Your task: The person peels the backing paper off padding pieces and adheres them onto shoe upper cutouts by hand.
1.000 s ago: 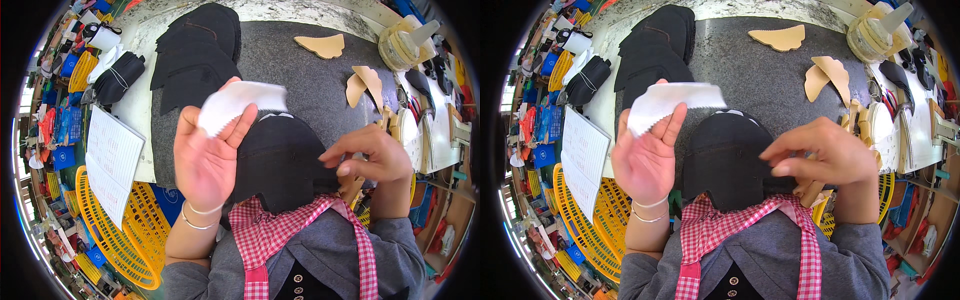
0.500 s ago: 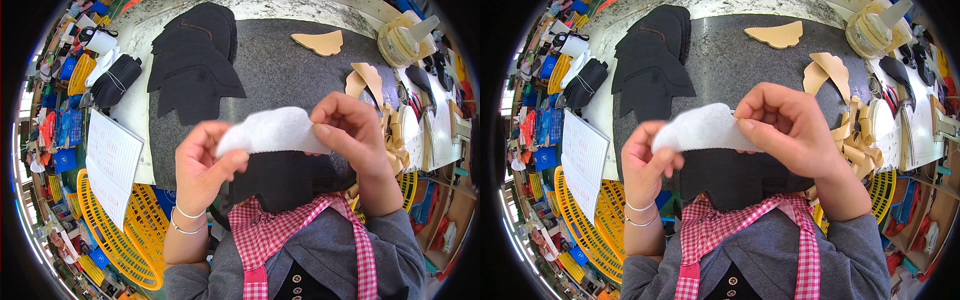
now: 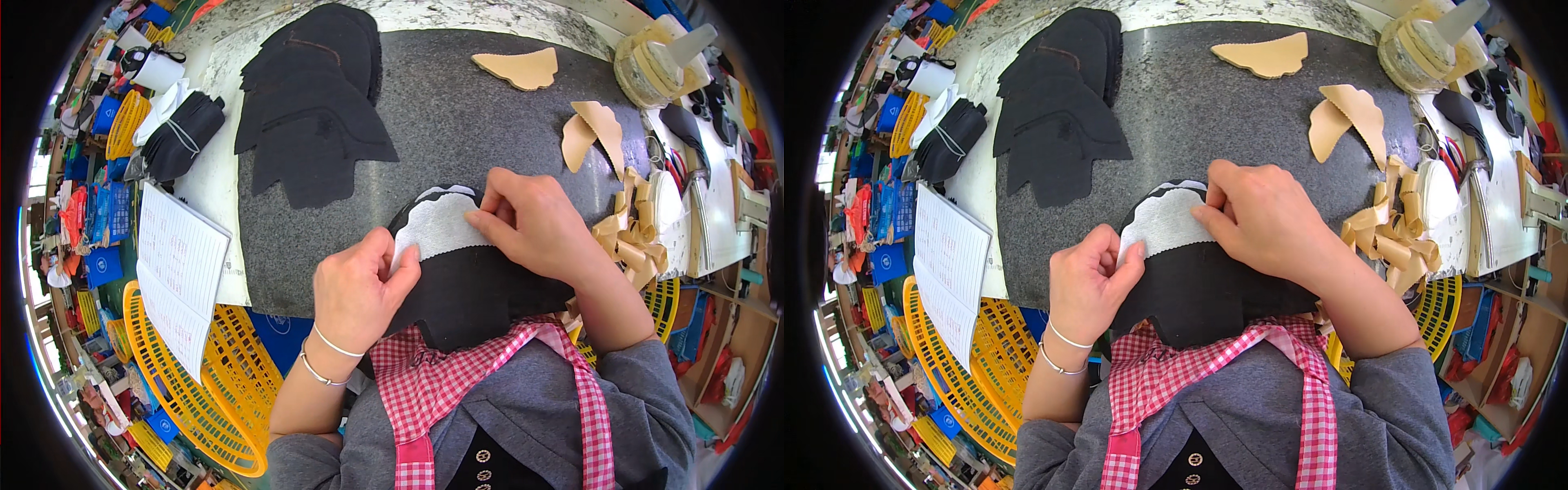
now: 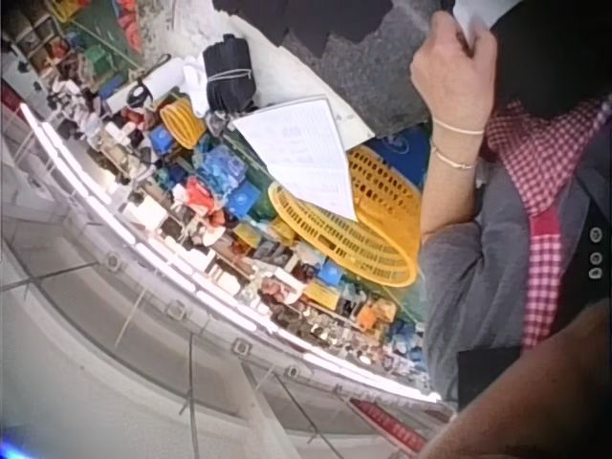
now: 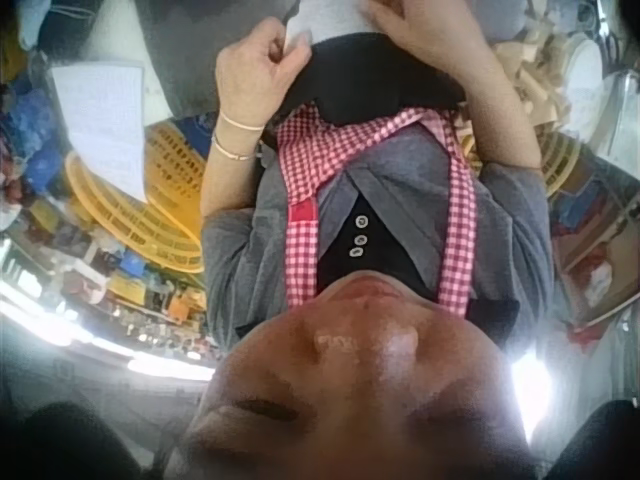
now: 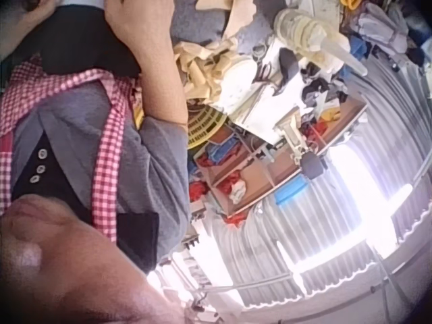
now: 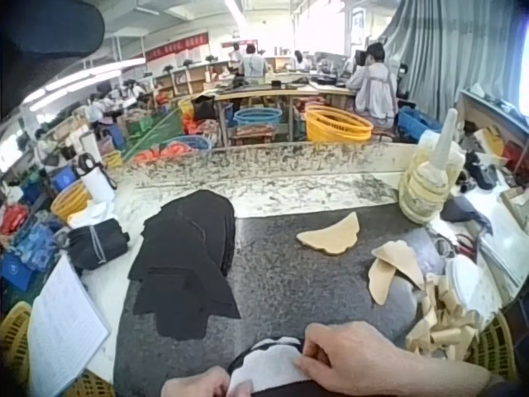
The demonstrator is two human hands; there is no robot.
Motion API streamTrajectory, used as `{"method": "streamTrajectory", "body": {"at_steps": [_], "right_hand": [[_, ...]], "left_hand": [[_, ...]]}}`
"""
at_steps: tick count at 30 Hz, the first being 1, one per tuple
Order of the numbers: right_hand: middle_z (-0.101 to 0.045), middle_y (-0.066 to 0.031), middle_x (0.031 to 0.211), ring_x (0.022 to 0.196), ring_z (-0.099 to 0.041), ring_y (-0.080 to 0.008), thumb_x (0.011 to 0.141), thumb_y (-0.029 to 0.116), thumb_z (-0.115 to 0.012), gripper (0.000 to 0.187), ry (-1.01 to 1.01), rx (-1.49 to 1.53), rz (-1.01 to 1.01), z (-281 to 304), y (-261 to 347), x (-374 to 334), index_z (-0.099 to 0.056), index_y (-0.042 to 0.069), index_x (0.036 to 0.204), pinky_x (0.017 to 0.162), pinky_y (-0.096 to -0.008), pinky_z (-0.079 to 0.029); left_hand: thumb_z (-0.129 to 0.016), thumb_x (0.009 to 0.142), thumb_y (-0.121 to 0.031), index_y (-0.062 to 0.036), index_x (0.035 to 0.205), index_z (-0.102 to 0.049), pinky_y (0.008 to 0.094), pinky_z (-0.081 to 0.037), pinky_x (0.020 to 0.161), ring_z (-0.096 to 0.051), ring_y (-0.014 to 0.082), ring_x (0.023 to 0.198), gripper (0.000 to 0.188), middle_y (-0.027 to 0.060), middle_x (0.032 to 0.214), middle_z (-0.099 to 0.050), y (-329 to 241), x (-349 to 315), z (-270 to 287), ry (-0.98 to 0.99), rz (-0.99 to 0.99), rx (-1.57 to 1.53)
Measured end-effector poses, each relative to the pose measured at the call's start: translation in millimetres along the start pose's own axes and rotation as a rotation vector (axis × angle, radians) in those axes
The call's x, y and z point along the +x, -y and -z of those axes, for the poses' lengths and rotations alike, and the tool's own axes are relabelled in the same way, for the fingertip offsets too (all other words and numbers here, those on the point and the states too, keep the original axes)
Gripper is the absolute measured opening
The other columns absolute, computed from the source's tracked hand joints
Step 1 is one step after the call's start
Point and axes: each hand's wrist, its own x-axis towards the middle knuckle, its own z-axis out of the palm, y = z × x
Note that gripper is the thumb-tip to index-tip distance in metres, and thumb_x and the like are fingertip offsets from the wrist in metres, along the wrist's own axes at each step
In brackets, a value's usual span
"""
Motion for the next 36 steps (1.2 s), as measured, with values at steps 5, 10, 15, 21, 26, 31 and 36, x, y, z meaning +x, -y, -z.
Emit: {"method": "streamTrajectory", "body": {"at_steps": [5, 10, 15, 21, 26, 31, 36], "right_hand": [[-0.065, -0.0117, 0.068, 0.066, -0.066, -0.0366, 0.084, 0.052, -0.077, 0.051, 0.004, -0.665, -0.054, 8.2, 16.2, 6.5, -0.056, 0.005, 0.081, 0.060, -0.0470, -0.049], [-0.071, -0.0136, 0.093, 0.088, -0.070, -0.0345, 0.085, 0.052, -0.076, 0.049, -0.269, -0.643, -0.271, 50.8, -6.8, 20.9, -0.063, 0.006, 0.099, 0.078, -0.0447, -0.055], [-0.069, -0.0123, 0.112, 0.108, -0.064, -0.0312, 0.093, 0.028, -0.071, 0.039, -0.524, -0.879, 0.025, 96.6, -89.5, 13.6, -0.066, 0.010, 0.128, 0.092, -0.0428, -0.052], [-0.072, -0.0080, 0.100, 0.099, -0.067, -0.0288, 0.093, 0.017, -0.069, 0.033, -0.484, -0.848, 0.093, 79.1, -113.3, 20.3, -0.070, 0.013, 0.126, 0.088, -0.0401, -0.055], [-0.074, -0.0092, 0.091, 0.084, -0.069, -0.0287, 0.090, 0.015, -0.072, 0.013, -0.790, -0.725, 0.169, 100.5, -94.2, 21.7, -0.078, 0.014, 0.102, 0.075, -0.0372, -0.056], [-0.075, -0.0036, 0.089, 0.082, -0.067, -0.0243, 0.077, -0.004, -0.069, 0.028, -0.855, -0.776, 0.653, 91.1, -46.3, 27.5, -0.079, 0.009, 0.100, 0.075, -0.0368, -0.055], [-0.075, -0.0115, 0.093, 0.082, -0.066, -0.0262, 0.072, -0.004, -0.071, 0.029, -0.537, -0.465, 0.834, 42.4, -4.2, 12.7, -0.077, 0.003, 0.100, 0.070, -0.0359, -0.055]], "left_hand": [[-0.093, 0.069, -0.041, -0.0068, 0.067, -0.054, 0.0317, -0.040, 0.045, -0.053, 0.0156, 0.045, 0.052, 0.0035, 0.052, -0.053, 2.0, 22.7, 29.7, -0.046, -0.063, 0.332], [-0.092, 0.070, -0.039, -0.0036, 0.109, -0.069, 0.0388, -0.051, 0.086, -0.064, 0.0278, 0.100, 0.057, 0.0121, 0.108, -0.067, 43.4, 81.2, 52.4, -0.326, -0.196, 0.191], [-0.093, 0.068, -0.046, 0.0036, 0.136, -0.053, 0.0432, -0.046, 0.104, -0.054, 0.0387, 0.122, 0.093, 0.0239, 0.132, -0.053, 88.3, 136.3, 56.3, -0.481, -0.196, 0.455], [-0.083, 0.087, -0.028, -0.0039, 0.103, -0.065, 0.0348, -0.053, 0.070, -0.070, 0.0257, 0.074, 0.034, 0.0134, 0.083, -0.070, 89.8, 117.6, 55.5, -0.584, -0.227, 0.120], [-0.064, 0.100, -0.006, 0.0049, 0.132, -0.061, 0.0329, -0.048, 0.105, -0.063, 0.0188, 0.120, 0.034, 0.0132, 0.130, -0.067, 18.7, 86.4, 63.0, -0.650, -0.476, -0.377], [-0.068, 0.095, -0.004, -0.0005, 0.133, -0.064, 0.0352, -0.049, 0.105, -0.065, 0.0249, 0.123, 0.038, 0.0161, 0.131, -0.068, -20.6, 29.2, 24.6, -0.222, -0.374, -0.242], [-0.081, 0.081, -0.004, -0.0054, 0.113, -0.073, 0.0321, -0.050, 0.066, -0.062, 0.0180, 0.077, 0.032, 0.0056, 0.088, -0.066, -17.3, 26.0, -10.5, -0.271, -0.527, 0.276]]}}
